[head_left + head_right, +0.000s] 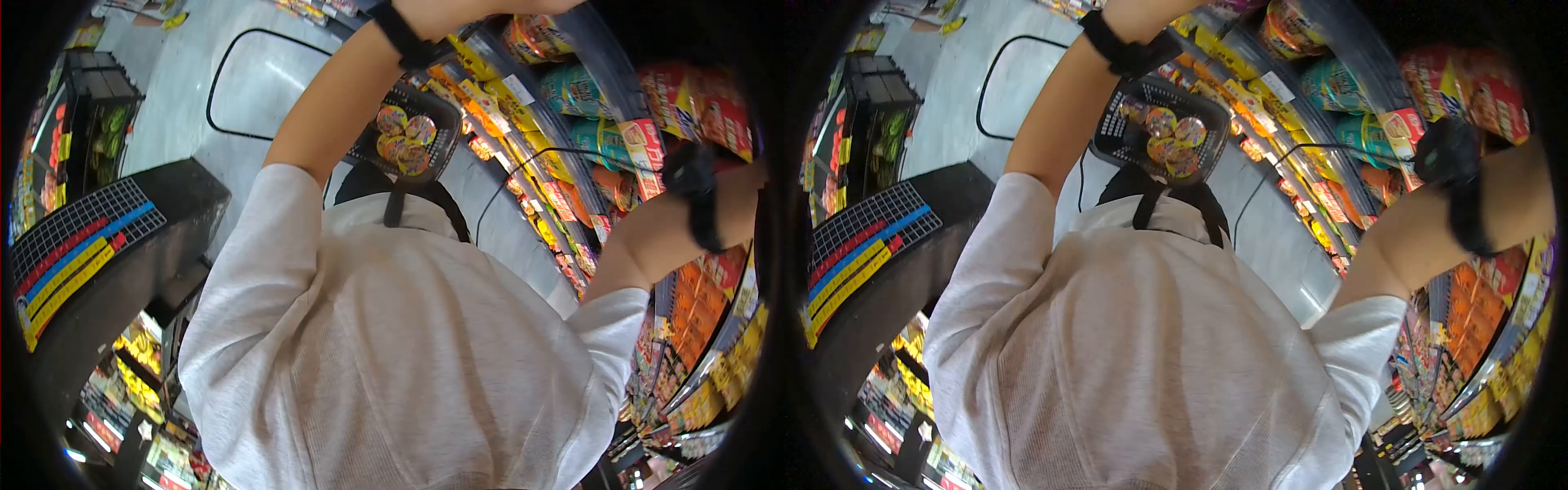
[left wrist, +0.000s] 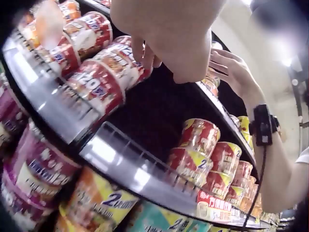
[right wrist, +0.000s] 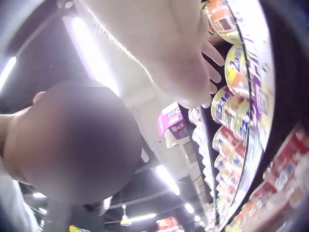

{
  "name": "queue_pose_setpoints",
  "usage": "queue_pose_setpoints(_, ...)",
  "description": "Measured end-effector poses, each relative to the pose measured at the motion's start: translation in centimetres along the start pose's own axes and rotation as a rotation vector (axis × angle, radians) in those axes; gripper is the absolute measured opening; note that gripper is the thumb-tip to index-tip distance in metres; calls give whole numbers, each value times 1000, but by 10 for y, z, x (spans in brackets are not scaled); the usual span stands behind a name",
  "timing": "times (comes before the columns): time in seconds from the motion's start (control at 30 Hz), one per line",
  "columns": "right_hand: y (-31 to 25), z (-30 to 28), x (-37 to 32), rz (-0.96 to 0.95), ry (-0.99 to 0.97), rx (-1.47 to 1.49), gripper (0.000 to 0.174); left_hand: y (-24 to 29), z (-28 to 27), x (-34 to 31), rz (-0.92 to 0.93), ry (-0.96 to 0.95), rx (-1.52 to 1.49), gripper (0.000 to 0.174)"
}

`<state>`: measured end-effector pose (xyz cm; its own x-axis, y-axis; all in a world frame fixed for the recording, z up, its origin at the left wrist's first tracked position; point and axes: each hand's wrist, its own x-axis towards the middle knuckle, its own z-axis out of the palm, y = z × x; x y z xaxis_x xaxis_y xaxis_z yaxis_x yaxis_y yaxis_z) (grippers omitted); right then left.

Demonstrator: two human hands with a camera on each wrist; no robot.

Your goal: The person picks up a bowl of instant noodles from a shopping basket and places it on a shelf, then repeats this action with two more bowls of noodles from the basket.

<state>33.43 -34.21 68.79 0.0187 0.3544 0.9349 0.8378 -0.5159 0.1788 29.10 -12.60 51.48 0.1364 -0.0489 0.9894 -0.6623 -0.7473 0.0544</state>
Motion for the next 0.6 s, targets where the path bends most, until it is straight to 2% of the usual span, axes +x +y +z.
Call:
queue_pose_setpoints(0.1, -19, 22, -67, 156, 4, 181, 19, 4, -20, -65, -95, -30, 10, 28)
queue_pose_setpoints(0.17, -55, 47, -139, 342, -126, 332, 17, 16, -42, -119, -355, -289, 52, 31)
queue_pose_setpoints(0.23, -94, 79, -208, 471, -255, 524, 18, 23, -65, -199, -571, -532, 211, 31)
queue_pose_setpoints(0.33, -151, 104, -311, 803, -660, 626, 17, 35, -91, -280, -712, -539, 133, 30)
queue_pose_setpoints(0.4, -180, 118, -386, 998, -891, 607, 19, 55, -111, -347, -911, -668, 70, 28)
queue_pose_setpoints(0.43, -194, 129, -433, 1031, -911, 621, 21, 62, -120, -407, -887, -754, 38, 28)
queue_pose_setpoints(0.47, -210, 133, -482, 1069, -938, 630, 23, 73, -123, -428, -1033, -779, -1, 26)
queue_pose_setpoints(0.53, -240, 128, -582, 1125, -1017, 637, 27, 96, -128, -514, -1164, -831, -15, 26)
queue_pose_setpoints(0.6, -260, 144, -647, 1155, -1088, 660, 31, 113, -124, -593, -1339, -934, -19, 23)
